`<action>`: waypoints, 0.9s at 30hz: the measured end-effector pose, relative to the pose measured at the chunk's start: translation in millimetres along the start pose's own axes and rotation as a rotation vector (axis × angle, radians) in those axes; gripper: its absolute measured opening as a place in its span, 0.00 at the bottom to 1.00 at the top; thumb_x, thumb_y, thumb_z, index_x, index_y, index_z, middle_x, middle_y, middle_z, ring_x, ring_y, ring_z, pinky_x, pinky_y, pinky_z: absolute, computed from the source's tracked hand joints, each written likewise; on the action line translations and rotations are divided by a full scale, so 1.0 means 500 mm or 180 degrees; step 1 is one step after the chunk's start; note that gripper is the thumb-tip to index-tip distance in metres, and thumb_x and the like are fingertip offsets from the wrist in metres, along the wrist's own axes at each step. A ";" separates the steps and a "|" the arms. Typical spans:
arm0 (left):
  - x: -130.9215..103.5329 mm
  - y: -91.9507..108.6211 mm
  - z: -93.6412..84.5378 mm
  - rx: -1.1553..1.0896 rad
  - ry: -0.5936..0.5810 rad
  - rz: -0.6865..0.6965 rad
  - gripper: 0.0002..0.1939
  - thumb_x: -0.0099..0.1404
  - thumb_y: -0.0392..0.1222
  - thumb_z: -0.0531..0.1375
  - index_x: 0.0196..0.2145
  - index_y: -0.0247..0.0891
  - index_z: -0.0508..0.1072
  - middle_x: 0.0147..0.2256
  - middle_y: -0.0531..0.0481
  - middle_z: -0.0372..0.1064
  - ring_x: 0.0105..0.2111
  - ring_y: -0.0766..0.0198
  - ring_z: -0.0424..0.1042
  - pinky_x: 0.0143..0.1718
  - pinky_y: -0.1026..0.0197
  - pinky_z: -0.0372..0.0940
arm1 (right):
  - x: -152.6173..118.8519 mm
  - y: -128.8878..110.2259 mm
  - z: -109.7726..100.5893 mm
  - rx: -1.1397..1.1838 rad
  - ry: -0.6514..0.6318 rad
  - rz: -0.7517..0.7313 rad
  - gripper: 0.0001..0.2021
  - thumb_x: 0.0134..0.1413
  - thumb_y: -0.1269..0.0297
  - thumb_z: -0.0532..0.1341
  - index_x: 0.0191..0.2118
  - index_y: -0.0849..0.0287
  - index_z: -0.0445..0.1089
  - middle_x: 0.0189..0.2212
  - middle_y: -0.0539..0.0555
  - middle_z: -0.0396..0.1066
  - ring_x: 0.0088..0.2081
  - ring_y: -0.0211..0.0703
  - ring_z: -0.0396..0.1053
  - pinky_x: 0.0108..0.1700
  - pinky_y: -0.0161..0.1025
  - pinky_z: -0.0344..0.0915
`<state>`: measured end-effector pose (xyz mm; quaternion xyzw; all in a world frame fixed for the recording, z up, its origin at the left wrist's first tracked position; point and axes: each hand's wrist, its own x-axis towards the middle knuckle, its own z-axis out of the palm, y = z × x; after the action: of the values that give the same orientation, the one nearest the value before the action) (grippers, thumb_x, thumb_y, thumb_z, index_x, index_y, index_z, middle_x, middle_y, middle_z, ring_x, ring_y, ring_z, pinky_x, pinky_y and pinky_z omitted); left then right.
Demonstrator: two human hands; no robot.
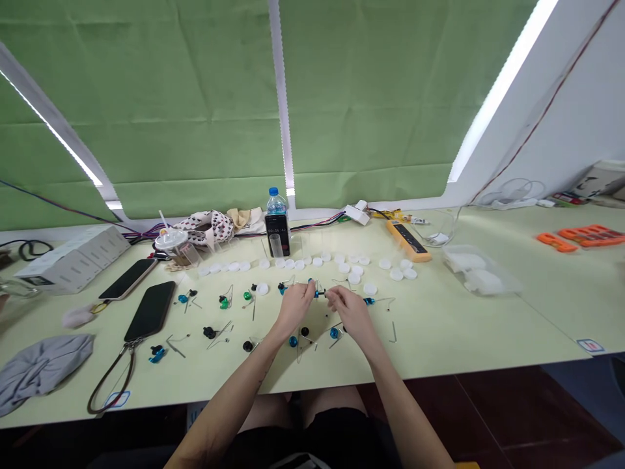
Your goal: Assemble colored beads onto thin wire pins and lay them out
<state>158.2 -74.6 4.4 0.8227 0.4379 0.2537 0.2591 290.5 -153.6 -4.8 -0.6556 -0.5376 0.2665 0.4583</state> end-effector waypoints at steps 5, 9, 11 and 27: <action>-0.003 0.002 0.003 -0.0055 -0.0190 0.0040 0.27 0.68 0.49 0.40 0.14 0.38 0.54 0.14 0.52 0.53 0.18 0.65 0.56 0.25 0.62 0.48 | -0.010 -0.021 0.001 -0.0260 -0.0089 -0.0346 0.20 0.61 0.49 0.45 0.30 0.56 0.65 0.25 0.52 0.67 0.27 0.43 0.65 0.32 0.40 0.62; 0.001 -0.005 -0.003 -0.0111 -0.0116 -0.0127 0.27 0.68 0.49 0.40 0.14 0.38 0.53 0.13 0.53 0.51 0.18 0.66 0.54 0.25 0.62 0.47 | -0.010 -0.012 -0.014 -0.0148 0.0475 -0.0527 0.17 0.54 0.49 0.56 0.43 0.54 0.64 0.41 0.56 0.68 0.41 0.47 0.67 0.41 0.42 0.64; 0.001 -0.004 -0.002 -0.0038 -0.0046 -0.0075 0.26 0.68 0.49 0.40 0.14 0.38 0.53 0.14 0.53 0.52 0.18 0.66 0.55 0.25 0.62 0.47 | -0.006 -0.006 -0.015 -0.0115 0.0492 -0.0095 0.17 0.55 0.48 0.53 0.40 0.56 0.65 0.34 0.55 0.70 0.35 0.46 0.69 0.37 0.42 0.64; -0.006 0.005 -0.002 -0.0266 -0.0119 -0.0132 0.26 0.67 0.50 0.42 0.13 0.38 0.54 0.13 0.52 0.54 0.18 0.65 0.57 0.26 0.62 0.49 | -0.005 -0.025 0.015 -0.0433 0.0039 -0.0234 0.22 0.62 0.49 0.42 0.30 0.56 0.64 0.21 0.51 0.65 0.25 0.43 0.64 0.31 0.40 0.62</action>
<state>157.6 -78.2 6.3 0.8064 0.4389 0.2509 0.3066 277.9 -153.6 2.9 -0.6667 -0.5754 0.2084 0.4255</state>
